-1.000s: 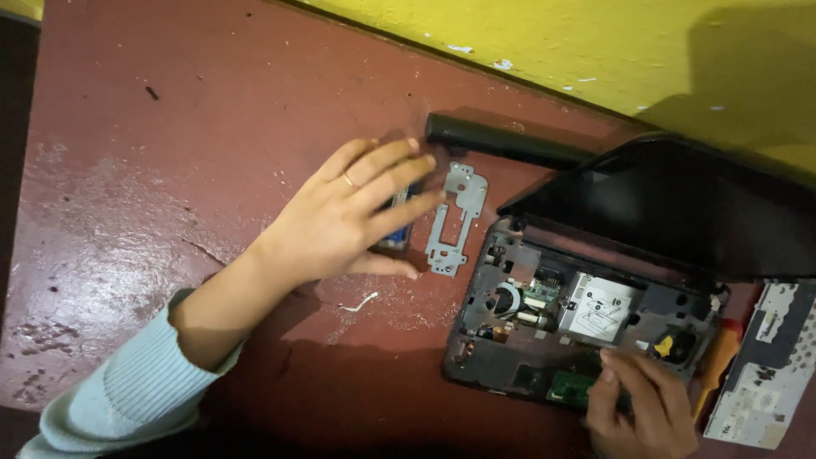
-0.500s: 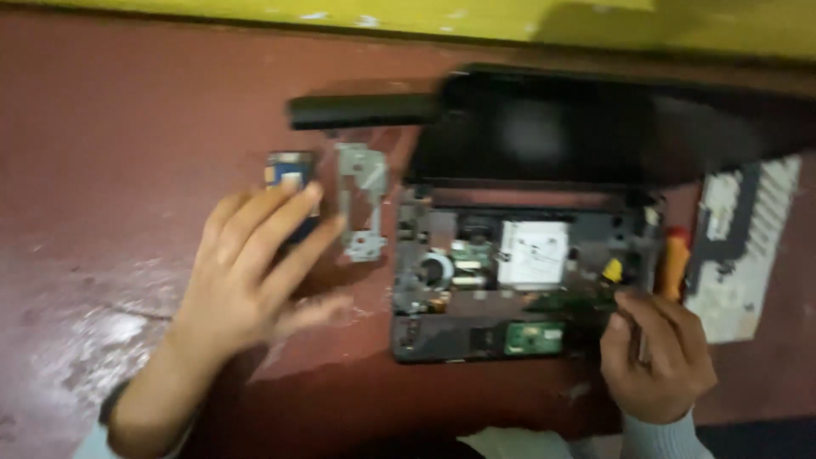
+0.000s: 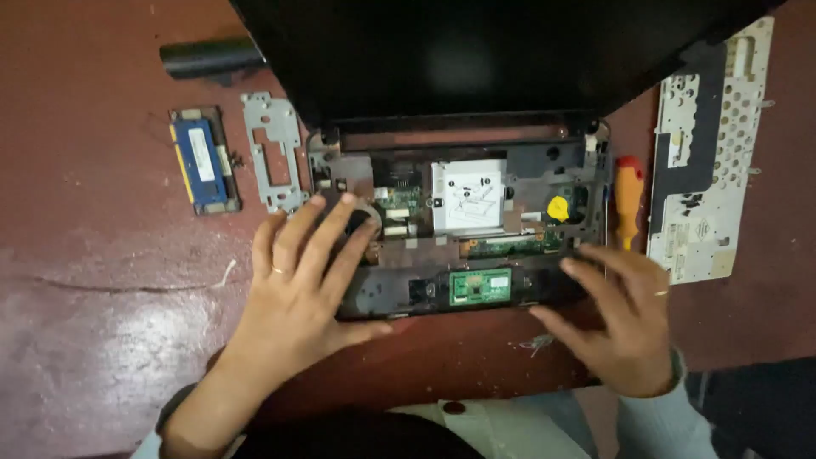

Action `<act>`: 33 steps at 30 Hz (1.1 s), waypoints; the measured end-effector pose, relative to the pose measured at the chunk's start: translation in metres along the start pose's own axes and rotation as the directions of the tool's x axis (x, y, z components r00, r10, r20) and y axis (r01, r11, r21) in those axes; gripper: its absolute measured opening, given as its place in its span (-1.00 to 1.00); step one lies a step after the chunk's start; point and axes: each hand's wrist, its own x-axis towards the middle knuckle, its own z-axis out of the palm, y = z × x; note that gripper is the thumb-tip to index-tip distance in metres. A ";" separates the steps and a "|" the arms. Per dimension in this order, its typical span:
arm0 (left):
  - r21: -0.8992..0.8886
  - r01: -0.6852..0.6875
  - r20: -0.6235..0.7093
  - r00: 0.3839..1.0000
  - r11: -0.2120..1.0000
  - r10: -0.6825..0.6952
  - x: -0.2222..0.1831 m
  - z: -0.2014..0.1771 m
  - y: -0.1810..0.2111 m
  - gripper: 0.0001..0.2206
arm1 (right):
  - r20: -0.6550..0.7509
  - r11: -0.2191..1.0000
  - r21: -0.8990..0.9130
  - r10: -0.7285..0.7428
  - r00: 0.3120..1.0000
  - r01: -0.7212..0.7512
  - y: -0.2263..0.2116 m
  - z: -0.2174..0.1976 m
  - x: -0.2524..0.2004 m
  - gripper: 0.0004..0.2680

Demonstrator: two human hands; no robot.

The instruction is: Disassembling a laptop by unscrewing internal components and removing the hard drive and chassis frame.

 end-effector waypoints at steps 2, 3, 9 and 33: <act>-0.033 0.011 0.002 1.000 0.999 -0.011 -0.002 0.000 0.002 -0.02 | 0.036 1.000 -0.009 0.008 0.999 -0.008 0.003 -0.012 0.003 -0.47; -0.073 0.013 0.001 1.000 0.997 -0.013 -0.004 0.001 0.003 -0.07 | 0.071 0.999 -0.027 0.024 0.997 -0.022 0.004 -0.018 0.005 -0.47; -0.105 0.000 -0.088 0.996 0.994 -0.010 -0.005 0.005 0.004 -0.10 | 0.071 0.999 0.032 0.010 0.997 -0.013 0.011 -0.011 -0.006 -0.48; -0.218 -0.044 -0.238 0.971 0.975 -0.009 -0.006 0.008 0.008 -0.30 | 0.018 0.855 0.420 0.328 0.945 -0.304 0.001 -0.021 -0.008 -0.59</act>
